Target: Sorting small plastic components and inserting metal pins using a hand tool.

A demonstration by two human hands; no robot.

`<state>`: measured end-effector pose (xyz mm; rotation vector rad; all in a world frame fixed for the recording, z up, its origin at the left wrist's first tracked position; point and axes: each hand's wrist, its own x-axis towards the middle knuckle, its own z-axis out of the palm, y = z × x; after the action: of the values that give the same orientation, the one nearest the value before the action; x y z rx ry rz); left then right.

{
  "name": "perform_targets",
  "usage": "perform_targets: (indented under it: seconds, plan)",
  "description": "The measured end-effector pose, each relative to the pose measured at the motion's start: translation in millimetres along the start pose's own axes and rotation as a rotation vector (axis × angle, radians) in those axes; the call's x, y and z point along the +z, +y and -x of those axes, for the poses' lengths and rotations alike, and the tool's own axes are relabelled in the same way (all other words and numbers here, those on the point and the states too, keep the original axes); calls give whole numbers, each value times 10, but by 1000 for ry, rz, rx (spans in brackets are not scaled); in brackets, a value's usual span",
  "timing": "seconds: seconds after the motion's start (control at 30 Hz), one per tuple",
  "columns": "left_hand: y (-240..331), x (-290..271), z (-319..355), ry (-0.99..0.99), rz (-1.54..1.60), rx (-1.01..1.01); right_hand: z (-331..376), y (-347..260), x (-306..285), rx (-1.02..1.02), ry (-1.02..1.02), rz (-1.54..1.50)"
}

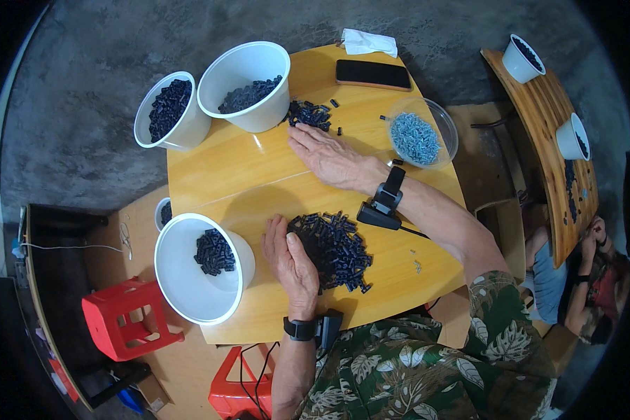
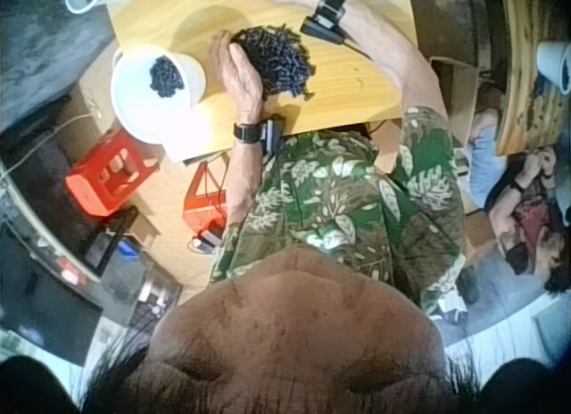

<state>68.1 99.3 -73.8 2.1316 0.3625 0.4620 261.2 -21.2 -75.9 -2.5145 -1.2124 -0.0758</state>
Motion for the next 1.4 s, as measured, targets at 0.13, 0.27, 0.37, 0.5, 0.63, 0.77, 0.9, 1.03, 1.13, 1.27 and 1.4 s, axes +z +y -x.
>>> perform_targets:
  seconds: [0.13,0.27,0.37,0.5,0.63,0.77,0.9,1.03,1.13,1.27,1.4]
  plan:
    - [-17,11,7,6,-11,-8,116,-114,-179,-45,-27,-14]
    - [-50,22,2,6,0,-19,405,-222,-284,213,-68,34]
    - [-28,0,13,6,-1,-21,482,-123,-227,275,-91,133]
    - [-32,2,21,10,10,7,443,-1,-112,210,-5,103]
    - [-24,20,25,9,33,-14,328,97,-86,195,7,55]
    - [7,-26,14,18,43,-29,358,-32,-280,193,14,15]
    - [-34,-47,-8,-16,68,-64,602,-360,-489,139,-123,-195]
    - [-78,-77,-49,-101,57,-7,830,-649,-296,81,-181,-344]
    - [-83,-55,-48,-165,-101,170,937,-727,-155,-7,-217,-218]
    - [-105,-39,-17,-201,-108,205,1012,-810,-107,-35,-167,-237]
    - [-75,-54,9,-233,-98,240,1088,-873,-102,-45,-132,-241]
